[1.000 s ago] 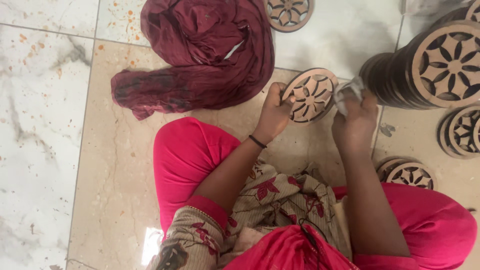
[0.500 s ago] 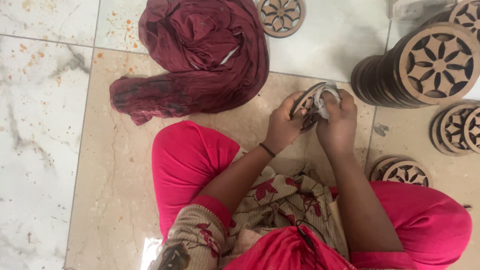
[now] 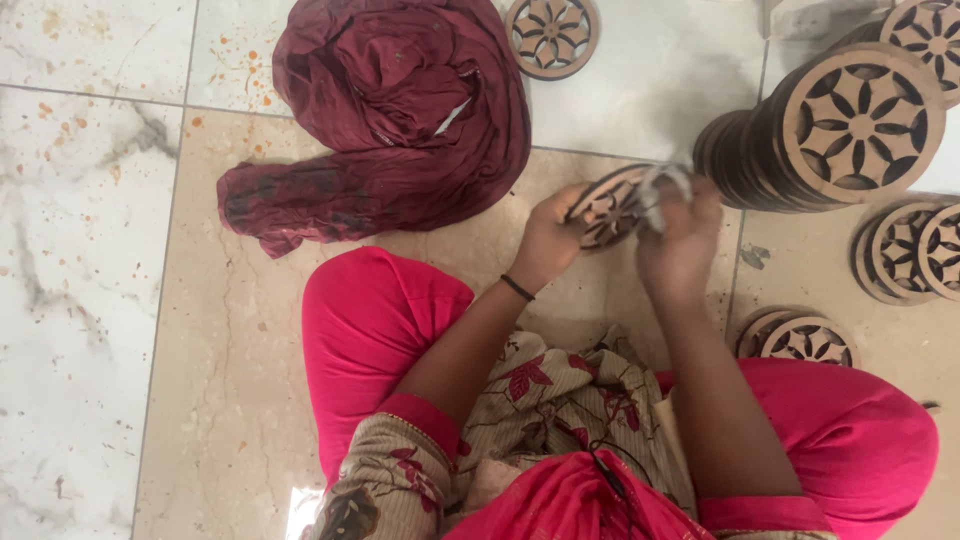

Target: The person sits on the floor and wipes decorative wooden discs with a cloth, rubbing the surfaces and cut-out patterns of each disc. Finished discs are placed onto a growing stack beside them, and the person reaches for the next disc to continue wiping.

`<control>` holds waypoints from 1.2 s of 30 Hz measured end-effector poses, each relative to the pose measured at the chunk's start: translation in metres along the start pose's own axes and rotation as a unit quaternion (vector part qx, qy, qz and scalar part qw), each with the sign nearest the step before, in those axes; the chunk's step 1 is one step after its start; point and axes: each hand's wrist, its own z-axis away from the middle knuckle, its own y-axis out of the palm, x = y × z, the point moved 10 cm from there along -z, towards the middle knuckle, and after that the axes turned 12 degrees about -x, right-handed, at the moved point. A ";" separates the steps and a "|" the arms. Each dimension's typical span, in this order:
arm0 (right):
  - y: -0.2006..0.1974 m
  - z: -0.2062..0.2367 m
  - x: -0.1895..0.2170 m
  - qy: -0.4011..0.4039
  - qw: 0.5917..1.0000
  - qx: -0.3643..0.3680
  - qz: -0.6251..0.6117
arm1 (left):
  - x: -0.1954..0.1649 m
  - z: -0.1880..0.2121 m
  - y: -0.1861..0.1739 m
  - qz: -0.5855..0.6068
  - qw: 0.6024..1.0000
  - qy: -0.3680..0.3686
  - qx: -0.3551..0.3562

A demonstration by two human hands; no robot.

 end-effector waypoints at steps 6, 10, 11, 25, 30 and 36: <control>-0.004 0.003 0.031 -0.093 0.995 -0.018 -0.017 | 0.011 -0.001 -0.004 0.140 0.989 -0.041 0.004; 0.011 0.005 0.023 0.045 0.995 0.048 -0.070 | 0.012 0.003 -0.014 0.140 0.986 -0.084 -0.024; 0.012 0.005 0.015 0.107 0.988 0.049 -0.105 | 0.005 0.000 -0.019 0.150 0.986 -0.069 -0.037; 0.080 0.042 0.036 0.105 0.956 0.267 -0.065 | -0.068 -0.040 0.052 0.428 0.899 -0.084 -0.044; 0.089 0.048 0.040 0.108 0.954 0.270 -0.069 | -0.045 -0.047 0.139 0.202 0.977 -0.015 -0.058; 0.097 0.048 0.053 0.127 0.947 0.279 -0.097 | -0.072 -0.041 0.150 0.037 0.994 0.094 -0.030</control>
